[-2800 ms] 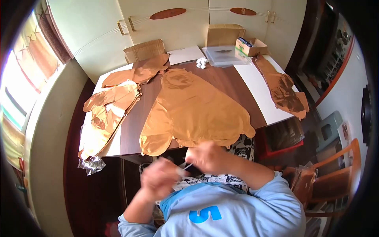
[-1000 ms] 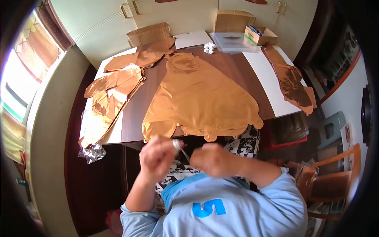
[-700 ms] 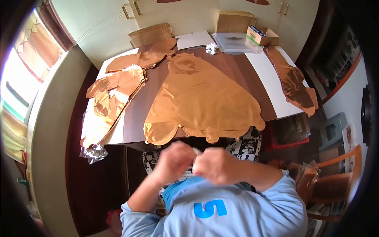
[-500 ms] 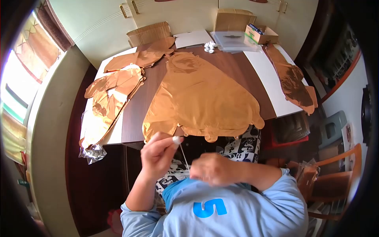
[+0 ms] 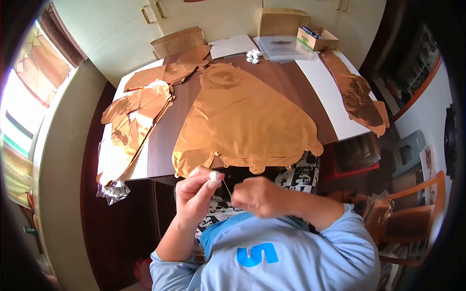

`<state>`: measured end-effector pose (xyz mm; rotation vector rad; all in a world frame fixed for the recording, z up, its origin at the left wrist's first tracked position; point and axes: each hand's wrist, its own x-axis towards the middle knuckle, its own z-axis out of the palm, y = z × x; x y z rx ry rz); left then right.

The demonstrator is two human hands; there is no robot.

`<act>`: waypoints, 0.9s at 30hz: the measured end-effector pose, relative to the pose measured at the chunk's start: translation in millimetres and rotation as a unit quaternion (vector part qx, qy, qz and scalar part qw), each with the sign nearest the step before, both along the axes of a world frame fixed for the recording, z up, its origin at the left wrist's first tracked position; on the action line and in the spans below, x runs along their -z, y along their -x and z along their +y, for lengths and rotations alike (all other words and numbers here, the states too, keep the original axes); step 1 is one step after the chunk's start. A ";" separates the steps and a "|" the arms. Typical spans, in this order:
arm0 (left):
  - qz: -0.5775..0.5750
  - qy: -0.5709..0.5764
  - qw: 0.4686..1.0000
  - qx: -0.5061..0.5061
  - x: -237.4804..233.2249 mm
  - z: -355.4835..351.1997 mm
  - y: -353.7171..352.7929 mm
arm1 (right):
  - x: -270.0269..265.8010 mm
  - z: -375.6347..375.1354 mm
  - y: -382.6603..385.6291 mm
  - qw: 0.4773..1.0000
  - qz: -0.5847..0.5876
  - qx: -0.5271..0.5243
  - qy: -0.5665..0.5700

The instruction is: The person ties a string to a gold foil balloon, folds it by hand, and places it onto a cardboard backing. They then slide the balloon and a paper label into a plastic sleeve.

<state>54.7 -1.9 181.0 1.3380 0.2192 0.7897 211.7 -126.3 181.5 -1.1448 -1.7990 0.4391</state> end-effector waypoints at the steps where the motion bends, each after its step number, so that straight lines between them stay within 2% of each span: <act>1: 0.116 -0.084 0.989 -0.032 -4.5 -3.2 0.0 | -2.3 -2.5 7.3 0.997 -0.047 0.045 -0.044; 2: 0.088 -0.254 0.962 -0.047 4.9 -6.6 -5.7 | -8.3 -2.8 3.4 0.991 -0.080 0.083 -0.062; 4: 0.116 -0.286 0.951 0.031 5.9 -19.9 -1.5 | -25.0 1.9 -16.4 0.970 -0.144 0.169 -0.095; 5: 0.123 -0.233 0.962 0.068 1.5 -26.5 0.9 | -28.5 4.0 -22.2 0.972 -0.125 0.177 -0.090; 7: 0.053 -0.060 0.994 0.075 5.8 -20.4 4.8 | 4.0 8.4 -19.7 0.990 -0.063 0.114 -0.049; 9: -0.011 0.109 0.993 0.050 5.5 -17.3 0.1 | 14.1 5.0 -3.0 0.996 -0.032 0.060 -0.058; 10: 0.085 0.024 0.996 0.010 14.9 -9.4 0.4 | 19.6 2.0 7.1 0.995 -0.054 0.065 -0.059; 12: 0.118 -0.054 0.991 0.021 21.9 -18.6 -1.8 | 11.0 3.4 2.8 0.981 -0.098 0.124 -0.115; 13: 0.120 -0.124 0.984 0.041 23.1 -18.8 -0.5 | 5.3 4.6 -6.0 0.978 -0.119 0.138 -0.101; 14: 0.172 -0.123 0.975 0.071 24.1 -20.5 2.5 | 0.2 4.2 -16.4 0.975 -0.140 0.152 -0.085; 15: 0.165 -0.090 0.977 0.100 21.9 -23.1 2.9 | -4.3 3.6 -23.1 0.980 -0.126 0.144 -0.052; 16: 0.157 -0.059 0.978 0.128 17.8 -25.1 3.1 | -0.2 3.3 -23.0 0.992 -0.054 0.116 -0.021; 18: 0.078 0.100 0.982 0.139 12.1 -25.2 3.1 | 16.5 2.0 -17.7 0.994 0.089 0.055 0.040; 19: 0.056 0.110 0.984 0.130 13.2 -24.1 1.1 | 22.2 -1.8 -7.9 0.986 0.142 0.072 0.044; 20: 0.036 0.123 0.984 0.121 16.4 -24.3 0.1 | 29.1 -2.8 -1.7 0.986 0.138 0.093 0.015; 22: 0.002 0.149 0.983 0.104 24.5 -26.9 -1.4 | 25.8 -2.8 0.8 0.982 -0.033 0.152 -0.103; 24: 0.048 0.004 0.998 0.051 26.8 -28.3 -2.9 | 16.8 -6.1 -0.5 0.967 -0.122 0.187 -0.125; 26: 0.081 -0.140 0.986 0.028 25.6 -25.1 -1.8 | 6.5 -10.0 -3.7 0.945 -0.193 0.214 -0.151; 27: 0.129 -0.128 0.982 0.057 25.6 -24.7 0.7 | 2.3 -12.2 -4.2 0.936 -0.217 0.223 -0.166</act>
